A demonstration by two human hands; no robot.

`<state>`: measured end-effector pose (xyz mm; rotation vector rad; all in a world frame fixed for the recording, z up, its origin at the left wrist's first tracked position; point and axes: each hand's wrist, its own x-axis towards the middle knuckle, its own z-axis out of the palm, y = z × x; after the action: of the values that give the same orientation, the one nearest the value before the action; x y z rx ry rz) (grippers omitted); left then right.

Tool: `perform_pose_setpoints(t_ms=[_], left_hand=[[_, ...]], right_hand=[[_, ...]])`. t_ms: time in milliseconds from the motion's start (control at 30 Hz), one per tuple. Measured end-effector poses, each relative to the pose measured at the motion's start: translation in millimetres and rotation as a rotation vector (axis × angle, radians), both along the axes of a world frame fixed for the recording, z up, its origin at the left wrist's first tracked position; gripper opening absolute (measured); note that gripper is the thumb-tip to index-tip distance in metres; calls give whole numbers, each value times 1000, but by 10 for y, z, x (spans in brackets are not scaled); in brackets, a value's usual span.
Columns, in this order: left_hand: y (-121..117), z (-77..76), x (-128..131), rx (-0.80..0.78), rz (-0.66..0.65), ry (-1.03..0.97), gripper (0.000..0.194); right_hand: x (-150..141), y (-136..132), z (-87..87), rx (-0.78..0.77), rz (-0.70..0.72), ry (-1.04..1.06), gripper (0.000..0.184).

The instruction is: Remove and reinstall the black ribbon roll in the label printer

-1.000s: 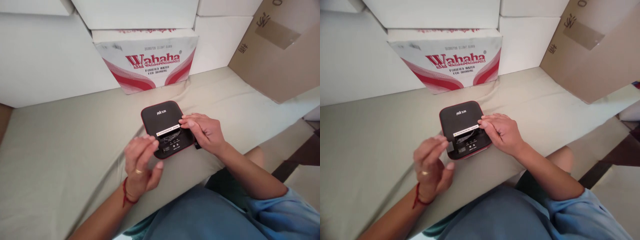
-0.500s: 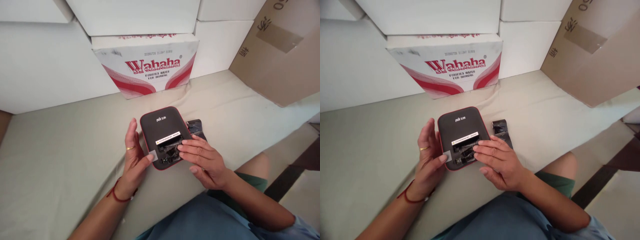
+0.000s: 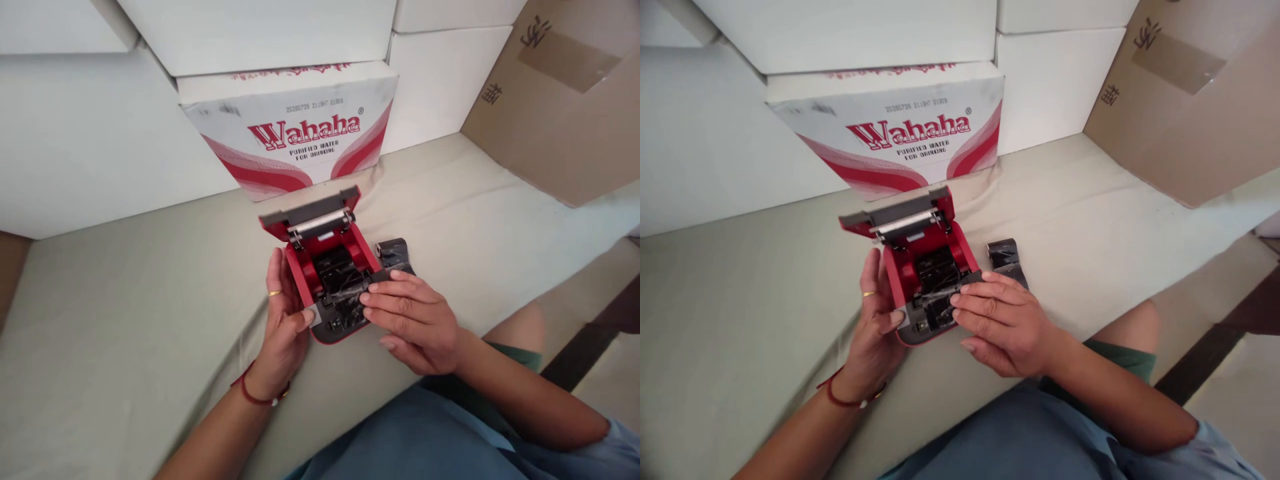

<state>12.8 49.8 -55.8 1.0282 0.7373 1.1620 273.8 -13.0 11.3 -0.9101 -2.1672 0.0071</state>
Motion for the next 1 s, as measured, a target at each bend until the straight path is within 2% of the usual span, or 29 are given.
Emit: perform_pose_setpoints(t_ms=[100, 167, 233, 333, 400, 500, 667, 733, 833, 933, 1000], left_hand=[[3, -45, 52, 44, 8, -28, 96], [18, -78, 76, 88, 26, -27, 95], [41, -116, 85, 113, 41, -29, 95], [74, -175, 80, 130, 46, -42, 94], [87, -207, 76, 139, 41, -45, 95], [95, -246, 77, 156, 27, -35, 97], [108, -305, 80, 184, 46, 19, 98], [109, -309, 72, 187, 56, 39, 98], [98, -286, 59, 176, 52, 39, 99], [89, -253, 63, 107, 11, 1, 96], [91, -240, 73, 90, 30, -48, 95]], right_hand=[[31, 159, 249, -135, 58, 52, 27], [-4, 342, 450, -277, 1, 17, 27], [-112, 571, 640, -445, -110, -150, 28], [-390, 905, 846, -634, -269, -529, 29], [-593, 1060, 910, -680, -344, -733, 34], [-802, 1183, 912, -731, -356, -922, 36], [-861, 1237, 858, -770, -326, -991, 31], [-801, 1183, 904, -763, -324, -946, 34], [-538, 978, 1104, -729, -259, -749, 37], [-25, 723, 1378, -677, -47, -462, 37], [399, 622, 1498, -653, -20, -356, 41]])
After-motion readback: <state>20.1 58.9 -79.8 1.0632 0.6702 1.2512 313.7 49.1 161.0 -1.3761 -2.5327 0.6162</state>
